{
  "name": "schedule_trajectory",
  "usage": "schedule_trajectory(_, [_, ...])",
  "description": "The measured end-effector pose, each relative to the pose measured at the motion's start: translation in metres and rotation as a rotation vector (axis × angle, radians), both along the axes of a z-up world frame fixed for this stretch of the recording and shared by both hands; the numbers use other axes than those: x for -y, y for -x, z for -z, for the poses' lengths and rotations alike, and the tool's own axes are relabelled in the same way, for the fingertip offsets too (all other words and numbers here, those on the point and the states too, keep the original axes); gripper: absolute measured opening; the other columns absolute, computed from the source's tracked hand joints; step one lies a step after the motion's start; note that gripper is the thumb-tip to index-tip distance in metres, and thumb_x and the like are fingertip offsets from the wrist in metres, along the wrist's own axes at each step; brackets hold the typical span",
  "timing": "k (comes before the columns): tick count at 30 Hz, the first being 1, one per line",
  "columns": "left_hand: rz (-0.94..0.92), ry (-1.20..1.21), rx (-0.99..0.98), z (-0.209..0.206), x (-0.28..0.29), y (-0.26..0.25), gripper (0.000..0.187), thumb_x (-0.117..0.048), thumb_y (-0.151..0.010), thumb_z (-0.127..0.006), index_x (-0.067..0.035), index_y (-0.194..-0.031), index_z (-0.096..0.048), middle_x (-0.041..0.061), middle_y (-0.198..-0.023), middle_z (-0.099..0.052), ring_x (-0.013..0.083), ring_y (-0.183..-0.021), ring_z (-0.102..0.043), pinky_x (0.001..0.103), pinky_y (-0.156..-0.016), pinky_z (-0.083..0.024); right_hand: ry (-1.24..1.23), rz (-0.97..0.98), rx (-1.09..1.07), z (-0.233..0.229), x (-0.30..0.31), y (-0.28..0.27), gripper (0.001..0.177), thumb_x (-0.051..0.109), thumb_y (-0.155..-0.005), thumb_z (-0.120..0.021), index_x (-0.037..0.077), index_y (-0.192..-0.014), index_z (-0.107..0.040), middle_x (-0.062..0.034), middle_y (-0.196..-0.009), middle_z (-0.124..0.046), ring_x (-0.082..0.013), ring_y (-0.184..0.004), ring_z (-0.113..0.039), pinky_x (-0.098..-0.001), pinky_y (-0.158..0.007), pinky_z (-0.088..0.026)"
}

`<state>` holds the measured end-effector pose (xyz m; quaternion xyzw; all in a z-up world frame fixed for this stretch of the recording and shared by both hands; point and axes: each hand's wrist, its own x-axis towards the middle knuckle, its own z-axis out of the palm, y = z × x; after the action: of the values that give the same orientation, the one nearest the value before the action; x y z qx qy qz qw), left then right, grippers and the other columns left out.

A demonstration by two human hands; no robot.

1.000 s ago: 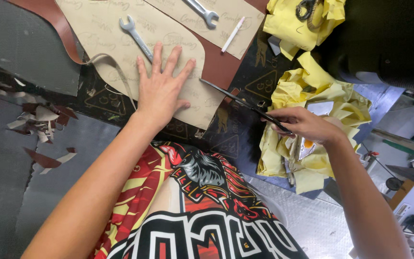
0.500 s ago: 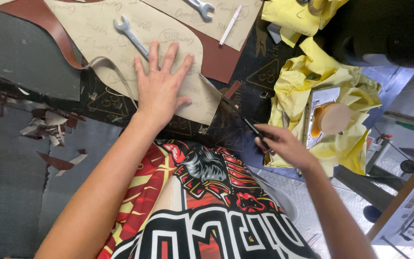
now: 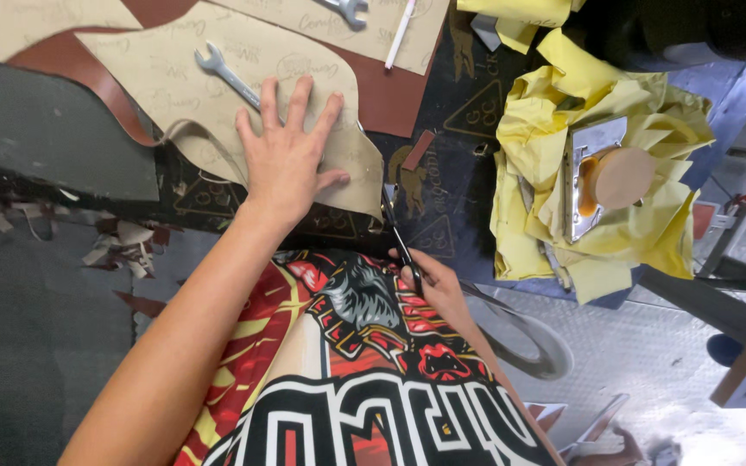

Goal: The person uses large shears to cut a piece of brown leather laid over a paper template on a workbench. They carefully follow the template's outline, adjusting the leather and using a wrench to hold the material in place during the cutting process.

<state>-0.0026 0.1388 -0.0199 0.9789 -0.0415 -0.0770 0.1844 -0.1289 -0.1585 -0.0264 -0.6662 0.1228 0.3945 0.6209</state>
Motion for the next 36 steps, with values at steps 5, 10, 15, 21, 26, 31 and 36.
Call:
schedule_trajectory(5, [0.066,-0.086,0.038,0.007,-0.009,-0.002,0.095,-0.050,-0.069,-0.090,-0.032,-0.152,-0.049,0.009,-0.157,-0.040,0.0425,-0.140,-0.031,0.068,-0.096,-0.034,-0.110,0.204,-0.127,-0.011,-0.033,0.018,0.042,0.020,-0.104,-0.063,-0.002,-0.140,-0.061,0.0061,-0.081,-0.051,-0.0032,-0.074,-0.045,-0.0196,-0.065,-0.037])
schedule_trajectory(10, [0.124,-0.091,0.046,0.003,-0.016,-0.008,0.098,-0.054,-0.064,-0.089,-0.030,-0.150,-0.048,0.011,-0.153,-0.041,0.0436,-0.136,-0.033,0.067,-0.093,-0.035,-0.096,0.305,-0.156,-0.022,-0.068,0.022,0.042,0.022,-0.103,-0.060,-0.001,-0.138,-0.059,0.0013,-0.074,-0.057,-0.0053,-0.068,-0.050,-0.0217,-0.062,-0.040])
schedule_trajectory(15, [0.148,-0.110,0.041,0.002,-0.020,-0.012,0.100,-0.055,-0.063,-0.089,-0.032,-0.151,-0.046,0.009,-0.151,-0.039,0.0434,-0.136,-0.032,0.066,-0.093,-0.035,-0.056,0.360,-0.150,-0.019,-0.086,0.027,0.042,0.023,-0.103,-0.059,0.001,-0.139,-0.059,0.0000,-0.076,-0.060,-0.0054,-0.066,-0.050,-0.0204,-0.060,-0.039])
schedule_trajectory(21, [0.168,-0.098,0.066,0.003,-0.023,-0.015,0.104,-0.055,-0.062,-0.091,-0.031,-0.152,-0.045,0.011,-0.151,-0.039,0.0440,-0.134,-0.032,0.067,-0.091,-0.036,-0.075,0.346,-0.139,-0.030,-0.076,0.032,0.048,0.029,-0.100,-0.060,0.001,-0.138,-0.060,-0.0005,-0.072,-0.060,-0.0053,-0.060,-0.049,-0.0195,-0.052,-0.035])
schedule_trajectory(26, [0.165,-0.072,0.048,0.004,-0.023,-0.011,0.104,-0.055,-0.062,-0.091,-0.031,-0.152,-0.045,0.011,-0.152,-0.039,0.0440,-0.136,-0.032,0.066,-0.093,-0.036,-0.040,0.315,-0.130,-0.038,-0.070,0.026,0.048,0.028,-0.099,-0.061,-0.001,-0.138,-0.060,-0.0008,-0.072,-0.059,-0.0044,-0.058,-0.046,-0.0194,-0.051,-0.034])
schedule_trajectory(31, [0.141,-0.057,0.032,0.002,-0.023,-0.015,0.110,-0.054,-0.060,-0.092,-0.027,-0.154,-0.042,0.010,-0.152,-0.038,0.0436,-0.135,-0.031,0.069,-0.094,-0.034,-0.020,0.327,-0.130,-0.036,-0.089,0.007,0.047,0.029,-0.100,-0.060,0.000,-0.137,-0.059,0.0000,-0.073,-0.060,-0.0043,-0.059,-0.050,-0.0190,-0.052,-0.037])
schedule_trajectory(36, [0.155,-0.073,-0.051,-0.002,-0.023,-0.018,0.110,-0.051,-0.061,-0.092,-0.027,-0.156,-0.040,0.013,-0.154,-0.036,0.0433,-0.140,-0.029,0.075,-0.100,-0.030,0.009,0.254,-0.057,-0.028,-0.086,0.016,0.045,0.026,-0.102,-0.059,0.000,-0.138,-0.059,0.0018,-0.073,-0.056,-0.0043,-0.065,-0.047,-0.0204,-0.058,-0.036])
